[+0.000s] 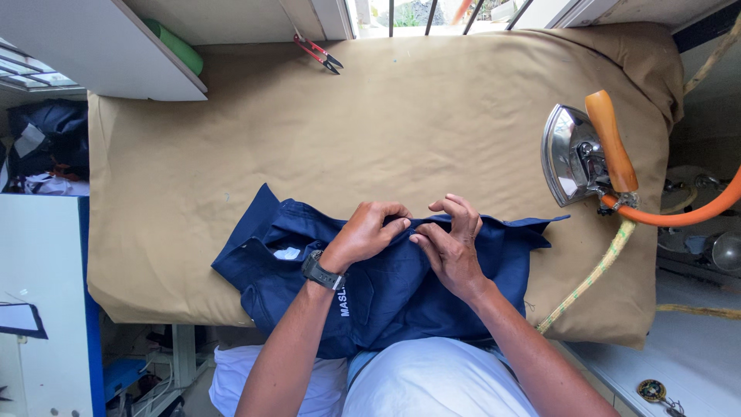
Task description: The person uses scissors to trim threads on a blue shirt laid out on a work table. They then use a steam iron to press the shirt, smoothing out the fabric and collar area.
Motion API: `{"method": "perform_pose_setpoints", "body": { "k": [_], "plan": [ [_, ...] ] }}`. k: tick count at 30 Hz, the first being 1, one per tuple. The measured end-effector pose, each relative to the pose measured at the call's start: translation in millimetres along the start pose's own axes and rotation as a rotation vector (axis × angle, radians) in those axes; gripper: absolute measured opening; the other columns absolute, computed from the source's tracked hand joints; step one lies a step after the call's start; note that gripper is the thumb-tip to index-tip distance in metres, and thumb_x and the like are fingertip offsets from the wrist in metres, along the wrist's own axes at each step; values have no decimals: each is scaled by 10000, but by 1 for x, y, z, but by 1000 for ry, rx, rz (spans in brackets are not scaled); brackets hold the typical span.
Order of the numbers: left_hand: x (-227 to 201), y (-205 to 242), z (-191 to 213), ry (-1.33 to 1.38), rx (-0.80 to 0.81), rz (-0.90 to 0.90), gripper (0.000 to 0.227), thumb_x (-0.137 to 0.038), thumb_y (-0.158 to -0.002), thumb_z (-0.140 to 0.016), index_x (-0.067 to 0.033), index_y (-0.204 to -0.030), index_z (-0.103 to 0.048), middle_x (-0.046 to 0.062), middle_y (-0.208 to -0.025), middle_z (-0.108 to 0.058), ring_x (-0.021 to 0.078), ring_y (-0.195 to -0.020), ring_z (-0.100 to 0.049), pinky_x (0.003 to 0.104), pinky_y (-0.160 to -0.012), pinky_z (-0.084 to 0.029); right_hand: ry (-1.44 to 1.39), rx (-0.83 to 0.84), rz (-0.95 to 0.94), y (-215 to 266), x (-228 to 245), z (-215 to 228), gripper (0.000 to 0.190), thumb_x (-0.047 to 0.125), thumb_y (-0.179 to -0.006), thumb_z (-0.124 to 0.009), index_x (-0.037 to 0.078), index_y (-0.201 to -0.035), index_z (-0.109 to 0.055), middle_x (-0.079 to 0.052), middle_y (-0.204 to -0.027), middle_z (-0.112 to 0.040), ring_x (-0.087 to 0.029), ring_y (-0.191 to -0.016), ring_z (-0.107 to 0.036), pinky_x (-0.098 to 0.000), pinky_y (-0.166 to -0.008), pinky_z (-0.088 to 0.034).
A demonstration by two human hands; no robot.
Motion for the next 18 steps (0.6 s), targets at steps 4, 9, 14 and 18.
{"method": "perform_pose_setpoints", "body": {
  "k": [4, 9, 14, 18],
  "plan": [
    [7, 7, -4, 56, -46, 37, 195, -156, -905, -680, -8, -1006, -758, 161, -832, -760, 203, -731, -733, 350, -694, -555, 27, -33, -52, 3, -3, -6, 125, 225, -883, -803, 130, -938, -742, -107, -1331, -463, -351, -1417, -319, -494, -1110, -283],
    [14, 13, -11, 75, -109, 92, 199, -161, -919, -671, -2, -1007, -755, 170, -843, -761, 221, -753, -753, 353, -709, -563, 48, -65, -50, 9, -2, -8, 133, 241, -898, -808, 135, -937, -739, -113, -1308, -431, -346, -1388, -322, -497, -1146, -277],
    [9, 16, -14, 74, -156, 91, 193, -157, -936, -660, -3, -1004, -755, 194, -864, -758, 284, -778, -764, 368, -717, -561, 65, -84, -66, 14, -5, -6, 137, 245, -900, -811, 139, -955, -746, -120, -1303, -425, -349, -1364, -333, -487, -1151, -281],
    [4, 21, -15, 87, -172, 81, 188, -150, -944, -650, -6, -1009, -752, 191, -878, -757, 297, -792, -760, 368, -719, -557, 82, -97, -70, 15, -5, -6, 138, 254, -893, -821, 149, -946, -750, -119, -1282, -424, -338, -1319, -353, -483, -1125, -290]
  ]
}}
Point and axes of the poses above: each hand's wrist, its own y-axis away from the middle knuckle, its own z-axis out of the back of the hand, x = y × z, the point moved 8 cm from there along -y, towards the middle knuckle
